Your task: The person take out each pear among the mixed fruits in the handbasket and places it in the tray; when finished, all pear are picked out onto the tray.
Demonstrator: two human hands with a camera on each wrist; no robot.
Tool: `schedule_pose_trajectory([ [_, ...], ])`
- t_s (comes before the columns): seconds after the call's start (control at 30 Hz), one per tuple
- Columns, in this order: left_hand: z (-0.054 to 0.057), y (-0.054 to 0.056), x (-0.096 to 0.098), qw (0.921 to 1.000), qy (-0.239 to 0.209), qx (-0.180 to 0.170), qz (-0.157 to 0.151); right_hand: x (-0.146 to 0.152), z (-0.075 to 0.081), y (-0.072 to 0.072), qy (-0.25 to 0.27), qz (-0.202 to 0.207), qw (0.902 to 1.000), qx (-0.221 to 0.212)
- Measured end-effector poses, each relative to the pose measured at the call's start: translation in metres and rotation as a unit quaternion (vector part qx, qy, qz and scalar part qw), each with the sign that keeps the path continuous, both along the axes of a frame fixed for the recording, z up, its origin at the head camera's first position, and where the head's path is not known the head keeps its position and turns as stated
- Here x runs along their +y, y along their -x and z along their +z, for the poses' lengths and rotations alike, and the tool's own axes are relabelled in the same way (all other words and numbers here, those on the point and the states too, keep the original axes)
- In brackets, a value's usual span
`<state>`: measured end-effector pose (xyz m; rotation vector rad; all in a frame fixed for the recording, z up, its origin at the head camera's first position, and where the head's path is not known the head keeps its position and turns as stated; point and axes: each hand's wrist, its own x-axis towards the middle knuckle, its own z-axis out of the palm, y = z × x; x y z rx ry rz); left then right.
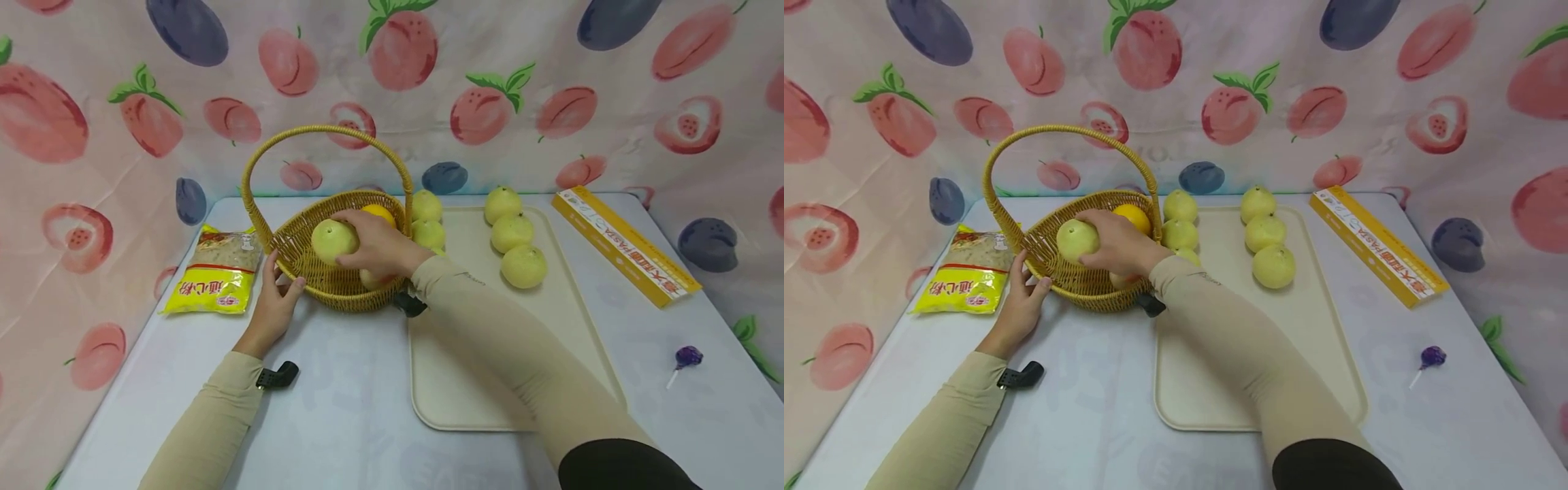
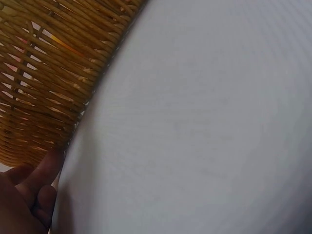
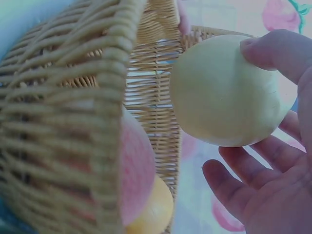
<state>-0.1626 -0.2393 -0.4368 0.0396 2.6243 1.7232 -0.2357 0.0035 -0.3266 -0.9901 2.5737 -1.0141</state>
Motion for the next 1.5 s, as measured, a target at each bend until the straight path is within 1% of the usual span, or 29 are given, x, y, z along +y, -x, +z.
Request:
schedule_pose_trajectory([
  [0.13, -0.001, -0.001, -0.001, 1.0000, 0.002, 0.003, 0.002, 0.010, 0.002, -0.005, 0.001, 0.007, 0.9993, 0.036],
  [0.23, -0.002, -0.001, -0.001, 1.0000, 0.004, 0.003, 0.005, 0.019, 0.002, -0.010, 0.002, 0.013, 0.9986, 0.052],
  [0.37, -0.003, -0.002, -0.001, 1.0000, 0.006, 0.003, 0.005, 0.034, 0.004, -0.021, 0.009, 0.009, 0.9984, 0.054],
  [0.53, -0.004, -0.001, -0.002, 0.9999, 0.008, 0.005, 0.004, 0.053, 0.008, -0.033, 0.035, 0.013, 0.9972, 0.065],
  [0.73, -0.006, 0.002, -0.004, 0.9999, 0.007, -0.008, 0.001, 0.075, 0.004, -0.045, 0.044, 0.011, 0.9962, 0.074],
  [0.87, -0.003, 0.003, -0.004, 0.9998, 0.011, -0.015, 0.003, 0.090, -0.001, -0.052, 0.049, 0.005, 0.9962, 0.072],
  [1.03, 0.002, 0.000, 0.000, 0.9998, 0.007, -0.019, 0.002, 0.106, -0.005, -0.060, 0.051, -0.010, 0.9965, 0.066],
  [1.07, 0.005, -0.001, 0.001, 0.9998, 0.004, -0.021, 0.001, 0.108, -0.006, -0.061, 0.051, -0.014, 0.9966, 0.064],
  [1.17, 0.018, -0.006, 0.006, 0.9997, -0.001, -0.023, -0.002, 0.116, -0.008, -0.064, 0.052, -0.026, 0.9966, 0.059],
  [1.23, 0.017, -0.005, 0.006, 0.9998, 0.000, -0.021, -0.003, 0.120, -0.010, -0.065, 0.056, -0.031, 0.9962, 0.059],
  [1.3, 0.013, -0.004, 0.005, 0.9999, 0.002, -0.014, -0.004, 0.125, -0.012, -0.066, 0.060, -0.034, 0.9959, 0.059],
  [1.4, -0.001, 0.000, 0.000, 1.0000, 0.006, -0.004, -0.001, 0.132, -0.016, -0.069, 0.064, -0.036, 0.9955, 0.060],
  [1.5, -0.001, -0.001, 0.001, 1.0000, 0.008, 0.000, 0.001, 0.139, -0.020, -0.071, 0.063, -0.044, 0.9951, 0.063],
])
